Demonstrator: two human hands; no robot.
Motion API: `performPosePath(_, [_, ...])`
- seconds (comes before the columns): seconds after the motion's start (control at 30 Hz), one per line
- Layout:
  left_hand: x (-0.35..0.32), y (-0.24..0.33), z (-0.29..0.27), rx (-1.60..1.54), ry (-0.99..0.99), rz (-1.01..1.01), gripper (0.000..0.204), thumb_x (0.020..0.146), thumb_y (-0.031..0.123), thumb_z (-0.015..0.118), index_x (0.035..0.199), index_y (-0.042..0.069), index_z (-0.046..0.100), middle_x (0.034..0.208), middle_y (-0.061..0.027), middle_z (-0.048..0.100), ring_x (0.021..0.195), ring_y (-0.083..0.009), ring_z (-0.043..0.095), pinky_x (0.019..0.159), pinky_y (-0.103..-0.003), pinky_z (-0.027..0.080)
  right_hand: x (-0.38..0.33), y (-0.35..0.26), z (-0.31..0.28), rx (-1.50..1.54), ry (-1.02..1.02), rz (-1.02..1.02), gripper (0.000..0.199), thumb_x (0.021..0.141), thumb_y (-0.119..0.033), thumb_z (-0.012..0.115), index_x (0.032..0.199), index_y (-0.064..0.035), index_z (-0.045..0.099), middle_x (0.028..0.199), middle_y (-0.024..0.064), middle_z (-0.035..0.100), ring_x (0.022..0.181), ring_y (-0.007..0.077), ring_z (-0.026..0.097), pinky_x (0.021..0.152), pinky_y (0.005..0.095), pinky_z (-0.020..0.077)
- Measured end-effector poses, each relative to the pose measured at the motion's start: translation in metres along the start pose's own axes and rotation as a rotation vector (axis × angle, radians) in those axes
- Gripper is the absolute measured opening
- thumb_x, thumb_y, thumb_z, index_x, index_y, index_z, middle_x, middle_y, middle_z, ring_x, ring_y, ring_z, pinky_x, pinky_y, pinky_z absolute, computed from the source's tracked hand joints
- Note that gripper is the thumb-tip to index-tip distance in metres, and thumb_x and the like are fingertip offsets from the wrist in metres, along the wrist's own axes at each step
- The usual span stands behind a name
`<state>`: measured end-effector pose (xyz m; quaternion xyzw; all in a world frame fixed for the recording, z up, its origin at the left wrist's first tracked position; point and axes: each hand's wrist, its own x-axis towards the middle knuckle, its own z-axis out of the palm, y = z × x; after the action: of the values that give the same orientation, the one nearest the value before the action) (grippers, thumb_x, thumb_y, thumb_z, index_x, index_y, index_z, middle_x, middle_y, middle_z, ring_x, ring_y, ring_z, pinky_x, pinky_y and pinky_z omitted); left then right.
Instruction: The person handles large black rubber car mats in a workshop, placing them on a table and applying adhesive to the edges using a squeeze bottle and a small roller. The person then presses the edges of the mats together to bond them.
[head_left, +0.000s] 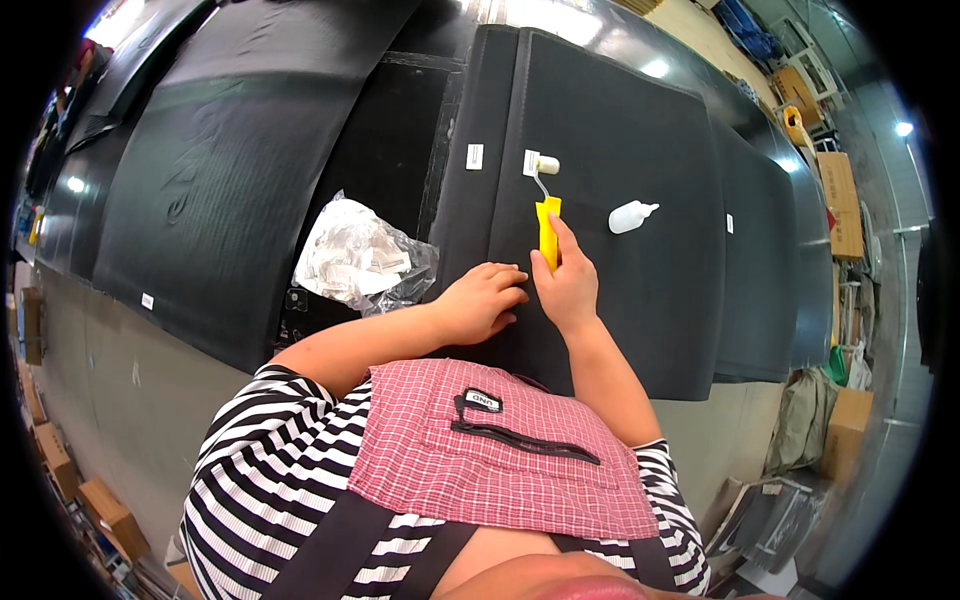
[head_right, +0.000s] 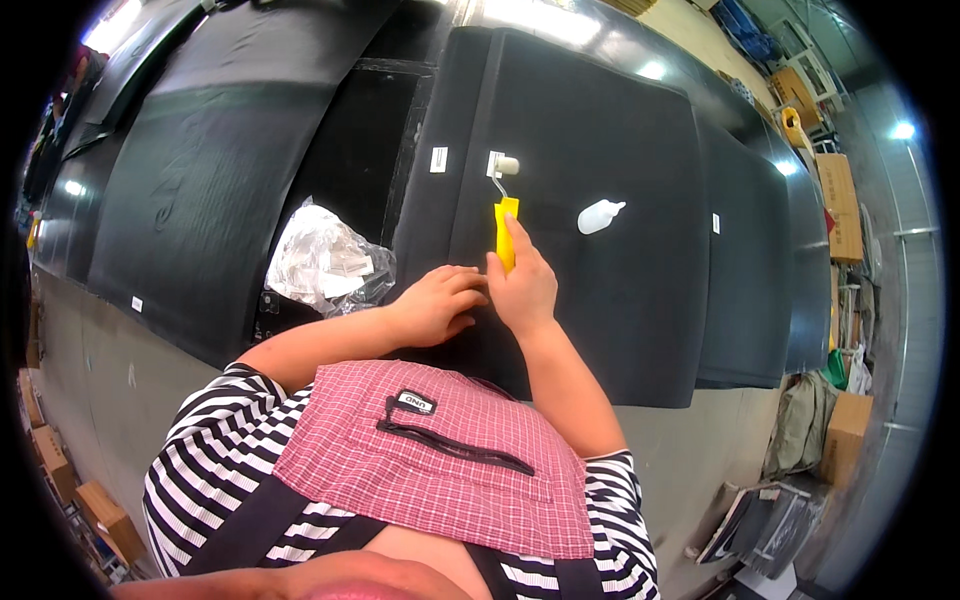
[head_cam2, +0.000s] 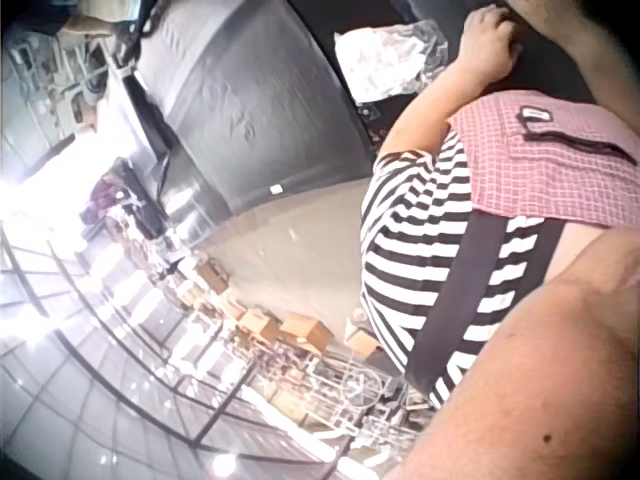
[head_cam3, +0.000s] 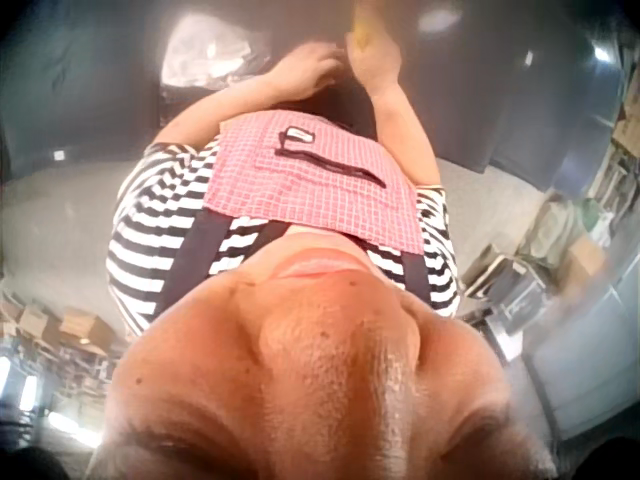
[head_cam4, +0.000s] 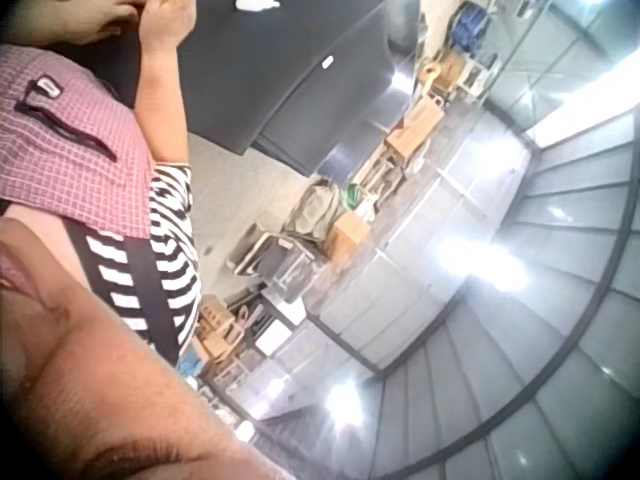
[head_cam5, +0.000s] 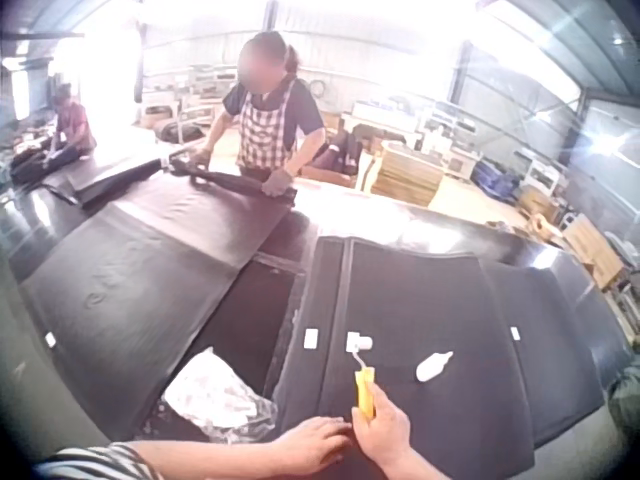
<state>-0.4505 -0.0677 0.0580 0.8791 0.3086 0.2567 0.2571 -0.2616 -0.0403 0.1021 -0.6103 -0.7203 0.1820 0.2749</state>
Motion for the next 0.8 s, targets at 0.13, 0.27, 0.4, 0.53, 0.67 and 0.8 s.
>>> performPosePath(0.13, [-0.013,0.003,0.012,-0.021,0.090,-0.006,0.038,0.084,0.019,0.075,0.119,0.010,0.063,0.143,-0.0165,0.048,0.140,-0.0358,0.040,0.118,-0.051,0.031,0.012,-0.007,0.012,0.021,-0.029,0.065,0.057,0.091,-0.018,0.066,0.143,-0.0096,0.048,0.119,0.0185,0.068,0.096,0.0356,0.069,0.082,0.0418,0.0558])
performPosePath(0.27, [-0.017,-0.002,0.014,-0.044,0.080,-0.009,0.041,0.086,0.023,0.074,0.122,0.010,0.061,0.145,-0.0171,0.046,0.141,-0.0363,0.038,0.119,-0.052,0.029,0.013,-0.009,-0.002,1.049,-0.133,0.289,0.044,0.098,-0.015,0.057,0.138,-0.0050,0.045,0.114,0.0179,0.068,0.084,0.0251,0.068,0.074,0.0357,0.0538])
performPosePath(0.4, [-0.017,-0.001,0.014,-0.050,0.071,-0.023,0.041,0.087,0.025,0.073,0.123,0.010,0.061,0.147,-0.0172,0.045,0.143,-0.0364,0.036,0.119,-0.052,0.028,0.011,0.006,-0.016,1.525,-0.180,0.422,0.032,0.104,-0.018,0.049,0.132,-0.0032,0.045,0.103,0.0140,0.065,0.074,0.0172,0.062,0.067,0.0301,0.0499])
performPosePath(0.53, [-0.016,-0.003,0.014,-0.056,0.040,-0.036,0.041,0.087,0.025,0.072,0.124,0.011,0.061,0.148,-0.0173,0.045,0.143,-0.0361,0.036,0.120,-0.052,0.028,0.010,0.011,0.000,1.323,-0.152,0.555,0.031,0.104,-0.020,0.052,0.130,-0.0037,0.048,0.091,0.0097,0.064,0.071,0.0149,0.061,0.063,0.0278,0.0503])
performPosePath(0.67, [-0.015,-0.004,0.012,-0.051,0.056,-0.027,0.041,0.086,0.025,0.073,0.122,0.010,0.062,0.146,-0.0174,0.046,0.142,-0.0356,0.037,0.119,-0.051,0.028,0.016,-0.001,0.015,0.983,-0.076,0.474,0.043,0.104,-0.016,0.051,0.146,-0.0085,0.043,0.087,0.0060,0.064,0.069,0.0102,0.060,0.062,0.0232,0.0498])
performPosePath(0.8, [-0.014,-0.004,0.013,-0.042,0.080,-0.020,0.041,0.083,0.024,0.074,0.119,0.009,0.062,0.144,-0.0177,0.048,0.142,-0.0350,0.039,0.119,-0.050,0.030,0.024,-0.005,0.023,0.641,-0.103,0.406,0.056,0.104,-0.014,0.049,0.158,-0.0147,0.033,0.081,0.0035,0.063,0.064,0.0062,0.056,0.060,0.0220,0.0472])
